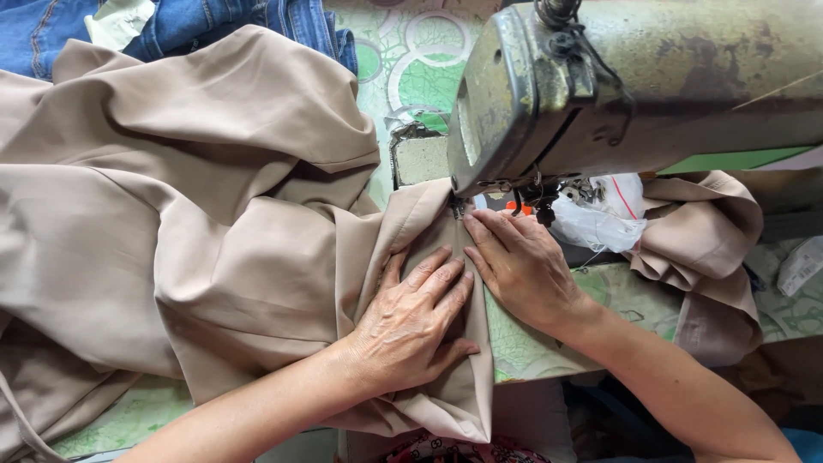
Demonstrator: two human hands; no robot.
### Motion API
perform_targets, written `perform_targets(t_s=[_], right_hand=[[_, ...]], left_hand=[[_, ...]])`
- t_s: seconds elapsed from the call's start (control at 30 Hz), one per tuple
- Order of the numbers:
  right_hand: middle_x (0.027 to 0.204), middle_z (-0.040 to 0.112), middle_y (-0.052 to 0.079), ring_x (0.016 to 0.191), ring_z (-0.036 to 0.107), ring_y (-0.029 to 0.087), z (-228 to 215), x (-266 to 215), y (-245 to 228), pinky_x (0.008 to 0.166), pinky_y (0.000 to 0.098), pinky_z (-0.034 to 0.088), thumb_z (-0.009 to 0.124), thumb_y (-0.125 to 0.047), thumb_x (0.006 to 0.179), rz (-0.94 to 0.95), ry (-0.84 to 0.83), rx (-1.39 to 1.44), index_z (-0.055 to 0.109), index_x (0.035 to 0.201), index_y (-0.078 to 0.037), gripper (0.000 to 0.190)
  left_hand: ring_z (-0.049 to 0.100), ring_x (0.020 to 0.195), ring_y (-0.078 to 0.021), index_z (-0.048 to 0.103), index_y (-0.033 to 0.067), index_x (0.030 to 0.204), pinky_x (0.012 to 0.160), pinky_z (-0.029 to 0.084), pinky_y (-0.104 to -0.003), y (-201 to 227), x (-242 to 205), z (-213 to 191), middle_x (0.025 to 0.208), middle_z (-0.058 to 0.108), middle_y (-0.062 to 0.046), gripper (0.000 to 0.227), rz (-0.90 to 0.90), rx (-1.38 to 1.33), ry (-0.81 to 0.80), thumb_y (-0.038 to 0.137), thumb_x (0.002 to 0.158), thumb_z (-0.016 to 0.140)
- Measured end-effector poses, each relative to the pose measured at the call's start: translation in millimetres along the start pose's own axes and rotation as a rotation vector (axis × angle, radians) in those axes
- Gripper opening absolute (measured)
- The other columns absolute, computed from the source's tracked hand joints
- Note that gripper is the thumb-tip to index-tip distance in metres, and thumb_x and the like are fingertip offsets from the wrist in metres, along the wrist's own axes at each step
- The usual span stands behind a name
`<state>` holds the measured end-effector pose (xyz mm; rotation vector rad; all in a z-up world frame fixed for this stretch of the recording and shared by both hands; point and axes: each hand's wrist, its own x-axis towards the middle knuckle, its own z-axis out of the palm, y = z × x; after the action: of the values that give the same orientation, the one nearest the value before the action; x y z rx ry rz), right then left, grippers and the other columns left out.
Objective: Measuring and folding fabric pieces using a tape measure at a sewing workstation to prepare for assembly.
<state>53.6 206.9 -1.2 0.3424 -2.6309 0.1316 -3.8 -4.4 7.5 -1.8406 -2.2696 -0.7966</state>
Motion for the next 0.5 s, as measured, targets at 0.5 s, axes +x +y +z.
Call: perform_targets(t_s=[0.5], right_hand=[[0.133, 0.065, 0.007, 0.105, 0.064, 0.031, 13, -8, 6, 0.091, 0.0429, 0.053, 0.069, -0.021, 0.1, 0.062, -0.005, -0.014, 0.066, 0.132, -0.002, 0.038]], left_hand=[[0.051, 0.135, -0.0413, 0.056, -0.0022, 0.137, 0.108, 0.033, -0.066, -4, 1, 2, 0.137, 0.058, -0.021, 0.072, -0.011, 0.013, -0.017, 0.054, 0.091, 0.063]])
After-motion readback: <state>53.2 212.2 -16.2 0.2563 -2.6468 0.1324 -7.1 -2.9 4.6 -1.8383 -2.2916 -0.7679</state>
